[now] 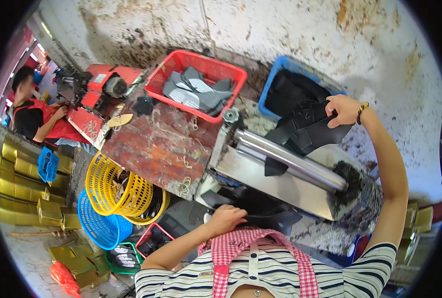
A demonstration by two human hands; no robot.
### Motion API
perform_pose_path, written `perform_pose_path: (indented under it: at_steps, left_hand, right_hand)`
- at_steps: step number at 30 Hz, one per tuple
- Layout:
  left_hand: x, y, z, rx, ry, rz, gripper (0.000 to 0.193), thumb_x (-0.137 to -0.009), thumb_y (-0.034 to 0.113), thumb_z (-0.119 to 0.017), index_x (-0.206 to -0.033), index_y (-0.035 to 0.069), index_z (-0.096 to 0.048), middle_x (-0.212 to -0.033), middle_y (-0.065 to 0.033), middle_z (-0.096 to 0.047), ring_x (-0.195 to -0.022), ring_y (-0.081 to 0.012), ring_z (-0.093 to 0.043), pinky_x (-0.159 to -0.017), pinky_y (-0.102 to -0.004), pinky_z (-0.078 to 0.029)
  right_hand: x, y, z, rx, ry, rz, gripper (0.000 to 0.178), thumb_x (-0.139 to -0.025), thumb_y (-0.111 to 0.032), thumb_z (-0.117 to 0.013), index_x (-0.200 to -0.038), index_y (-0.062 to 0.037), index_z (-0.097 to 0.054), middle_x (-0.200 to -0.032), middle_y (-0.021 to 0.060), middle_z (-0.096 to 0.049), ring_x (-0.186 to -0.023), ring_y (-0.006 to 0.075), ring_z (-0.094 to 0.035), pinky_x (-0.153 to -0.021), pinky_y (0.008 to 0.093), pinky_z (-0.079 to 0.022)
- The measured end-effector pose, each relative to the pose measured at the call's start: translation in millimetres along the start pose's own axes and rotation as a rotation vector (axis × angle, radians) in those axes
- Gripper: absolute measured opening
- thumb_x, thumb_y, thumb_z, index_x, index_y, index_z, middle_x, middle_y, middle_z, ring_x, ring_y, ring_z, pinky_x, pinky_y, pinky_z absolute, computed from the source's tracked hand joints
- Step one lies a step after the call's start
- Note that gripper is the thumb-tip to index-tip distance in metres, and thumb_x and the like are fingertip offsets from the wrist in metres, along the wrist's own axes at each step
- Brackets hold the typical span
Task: Feeding shoe upper components through a roller machine to apply adhesive or laminate them.
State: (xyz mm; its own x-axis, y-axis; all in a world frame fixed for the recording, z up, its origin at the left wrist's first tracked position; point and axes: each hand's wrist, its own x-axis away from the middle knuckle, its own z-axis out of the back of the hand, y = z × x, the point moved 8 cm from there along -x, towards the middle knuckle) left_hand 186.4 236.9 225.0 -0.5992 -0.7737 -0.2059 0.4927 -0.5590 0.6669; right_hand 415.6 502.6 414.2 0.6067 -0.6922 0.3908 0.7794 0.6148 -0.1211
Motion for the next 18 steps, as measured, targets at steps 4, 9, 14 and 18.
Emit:
perform_pose_path:
  at_steps: [4,9,14,18]
  left_hand:
    - [10,-25,-60,0.264,-0.28,0.147,0.032,-0.08,0.015,-0.057,-0.108,0.008,-0.041,-0.079,-0.0191,-0.056,-0.078,-0.0404,-0.055,-0.066,-0.0454,-0.044]
    - [-7,-12,-25,0.282,-0.156,0.015,0.035,-0.079,0.012,-0.057,-0.113,0.014,-0.046,-0.079,-0.0161,-0.061,-0.075,-0.0371,-0.059,-0.062,-0.0413,-0.047]
    - [0,-6,-37,0.401,-0.257,0.048,0.028,-0.082,0.019,-0.05,-0.11,0.013,-0.049,-0.091,-0.0125,-0.061,-0.074,-0.0331,-0.061,-0.061,-0.0399,-0.049]
    - [-2,-7,-30,0.271,-0.415,0.144,0.035,-0.079,0.015,-0.051,-0.114,0.012,-0.047,-0.099,-0.0132,-0.058,-0.081,-0.0317,-0.06,-0.066,-0.0389,-0.049]
  right_hand:
    - [-53,-4,51,0.058,-0.129,-0.108,0.029,-0.055,-0.02,-0.074,-0.071,-0.0009,-0.059,-0.063,0.0088,-0.058,-0.061,0.0181,-0.056,-0.057,0.0324,-0.045]
    - [-129,-32,105,0.325,-0.147,-0.088,0.029,-0.052,-0.025,-0.075,-0.071,-0.0049,-0.066,-0.069,0.0112,-0.064,-0.066,0.022,-0.06,-0.062,0.0334,-0.048]
    - [-174,-121,200,0.656,0.205,-0.061,0.015,-0.057,-0.016,-0.065,-0.068,-0.0064,-0.064,-0.066,0.0115,-0.063,-0.064,0.0256,-0.061,-0.056,0.0379,-0.047]
    - [-213,-215,137,0.743,0.494,0.081,0.021,-0.072,-0.017,-0.058,-0.088,-0.0074,-0.067,-0.092,0.0121,-0.063,-0.086,0.0255,-0.063,-0.067,0.0378,-0.051]
